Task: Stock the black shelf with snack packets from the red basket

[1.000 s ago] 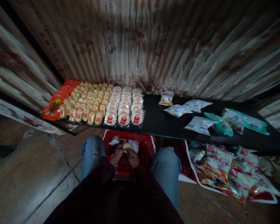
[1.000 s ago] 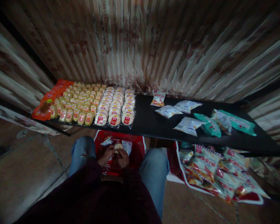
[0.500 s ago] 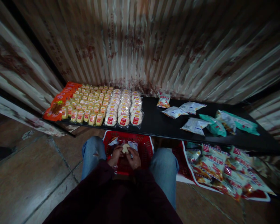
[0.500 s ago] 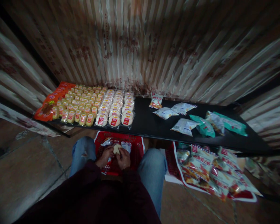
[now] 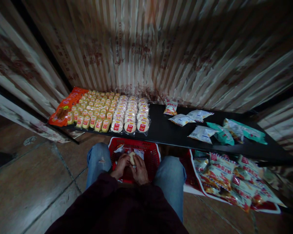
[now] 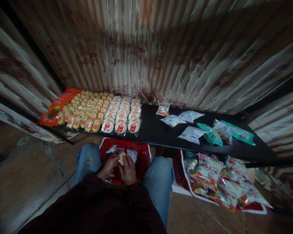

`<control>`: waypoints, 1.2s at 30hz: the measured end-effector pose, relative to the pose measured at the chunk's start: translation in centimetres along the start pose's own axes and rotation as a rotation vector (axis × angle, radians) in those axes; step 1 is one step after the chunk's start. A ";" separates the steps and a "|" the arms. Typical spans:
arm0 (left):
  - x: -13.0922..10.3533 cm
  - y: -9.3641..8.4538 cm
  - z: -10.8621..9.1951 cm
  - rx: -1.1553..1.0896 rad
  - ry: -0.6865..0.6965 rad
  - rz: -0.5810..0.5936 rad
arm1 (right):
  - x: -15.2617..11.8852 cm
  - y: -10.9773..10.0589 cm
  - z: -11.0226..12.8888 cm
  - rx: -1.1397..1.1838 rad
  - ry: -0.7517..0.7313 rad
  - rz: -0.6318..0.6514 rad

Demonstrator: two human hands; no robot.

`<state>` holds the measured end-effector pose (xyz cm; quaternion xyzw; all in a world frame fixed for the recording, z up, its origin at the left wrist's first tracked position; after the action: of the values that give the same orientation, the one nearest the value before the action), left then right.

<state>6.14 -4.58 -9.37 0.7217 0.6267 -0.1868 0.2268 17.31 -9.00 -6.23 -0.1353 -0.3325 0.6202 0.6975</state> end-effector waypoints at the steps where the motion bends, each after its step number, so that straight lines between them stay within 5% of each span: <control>1: -0.2 0.1 -0.2 0.005 0.006 0.003 | 0.0 -0.1 0.0 0.007 0.005 -0.005; 8: -1.6 0.5 -1.3 0.083 0.017 0.003 | -0.1 -0.6 0.4 0.121 0.039 0.019; 14: -2.0 1.1 -1.4 0.036 -0.004 0.048 | 0.0 -1.5 -0.3 0.278 0.221 0.010; 24: -1.5 1.1 -1.8 0.113 0.129 0.005 | -0.3 -2.6 -2.5 0.597 0.505 -0.142; 36: -2.6 1.0 -3.6 0.113 0.171 -0.030 | -0.1 -3.4 -3.1 0.798 0.672 -0.263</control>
<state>6.65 -4.83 -4.82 0.7372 0.6431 -0.1627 0.1285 21.90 -9.08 -6.49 -0.0079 0.1565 0.5285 0.8344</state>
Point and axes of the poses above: each hand's wrist, its own x-axis towards the middle knuckle, its own y-axis out of the palm, z = x × y, the point moved 8 cm from there along x, towards the middle knuckle, and after that the axes turned 7 degrees about x, right-handed, at the moved point
